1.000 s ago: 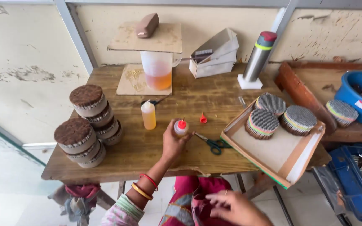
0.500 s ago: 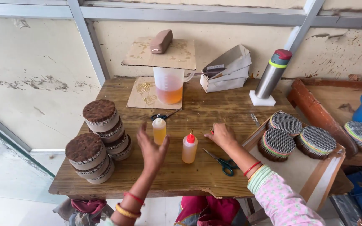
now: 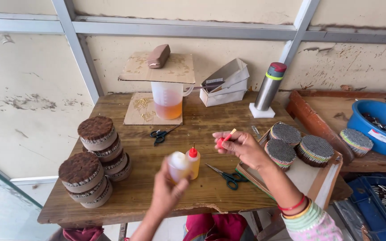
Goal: Filling small applicator bottles with oil/liquid and applying it to circular industrial disks.
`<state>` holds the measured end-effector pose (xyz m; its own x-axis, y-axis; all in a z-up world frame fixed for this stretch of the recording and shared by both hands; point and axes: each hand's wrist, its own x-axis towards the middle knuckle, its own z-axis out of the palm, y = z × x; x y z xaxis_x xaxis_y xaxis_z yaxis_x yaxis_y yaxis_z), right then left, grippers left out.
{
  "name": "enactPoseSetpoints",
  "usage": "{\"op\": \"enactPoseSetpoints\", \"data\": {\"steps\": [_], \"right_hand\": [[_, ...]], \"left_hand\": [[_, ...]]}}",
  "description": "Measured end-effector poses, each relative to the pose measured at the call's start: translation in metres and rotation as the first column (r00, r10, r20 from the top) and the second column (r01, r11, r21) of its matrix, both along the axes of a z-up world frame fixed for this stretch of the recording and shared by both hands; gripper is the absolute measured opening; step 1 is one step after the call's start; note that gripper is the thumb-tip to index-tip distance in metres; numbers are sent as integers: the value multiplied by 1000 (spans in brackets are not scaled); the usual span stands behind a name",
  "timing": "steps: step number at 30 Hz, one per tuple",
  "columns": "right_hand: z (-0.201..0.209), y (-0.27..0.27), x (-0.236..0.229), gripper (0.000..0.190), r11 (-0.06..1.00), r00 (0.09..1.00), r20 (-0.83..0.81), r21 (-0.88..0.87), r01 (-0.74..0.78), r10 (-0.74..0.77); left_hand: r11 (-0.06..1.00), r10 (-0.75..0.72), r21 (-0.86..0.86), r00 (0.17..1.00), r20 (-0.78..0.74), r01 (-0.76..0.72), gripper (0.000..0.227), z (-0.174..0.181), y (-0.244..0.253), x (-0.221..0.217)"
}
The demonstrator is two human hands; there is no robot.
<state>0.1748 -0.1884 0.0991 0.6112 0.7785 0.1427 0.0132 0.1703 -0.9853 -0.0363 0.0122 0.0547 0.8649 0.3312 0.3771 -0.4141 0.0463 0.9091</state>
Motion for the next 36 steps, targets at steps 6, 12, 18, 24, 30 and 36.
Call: {"op": "enactPoseSetpoints", "data": {"steps": [6,12,18,24,30,36], "right_hand": [[24,-12,-65,40,986,986,32,-23,-163,164],[36,-39,-69,34,944,948,107,-174,-279,300],[46,-30,-96,25,938,841,476,-332,-99,258],[25,-14,-118,40,988,778,619,-23,151,-105],[35,-63,-117,43,924,636,716,33,381,-288],[2,-101,-113,45,901,611,772,-125,416,-175]], "left_hand": [[947,-315,-84,947,-58,310,49,-9,-61,-12],[839,-529,-268,823,-205,473,53,-21,-72,-18],[940,-341,-55,932,-120,337,46,-14,-86,-21],[999,6,-44,1000,7,-5,44,-25,-51,5],[823,512,264,858,40,-503,58,-83,71,64],[745,605,336,796,25,-577,69,-105,104,104]]}}
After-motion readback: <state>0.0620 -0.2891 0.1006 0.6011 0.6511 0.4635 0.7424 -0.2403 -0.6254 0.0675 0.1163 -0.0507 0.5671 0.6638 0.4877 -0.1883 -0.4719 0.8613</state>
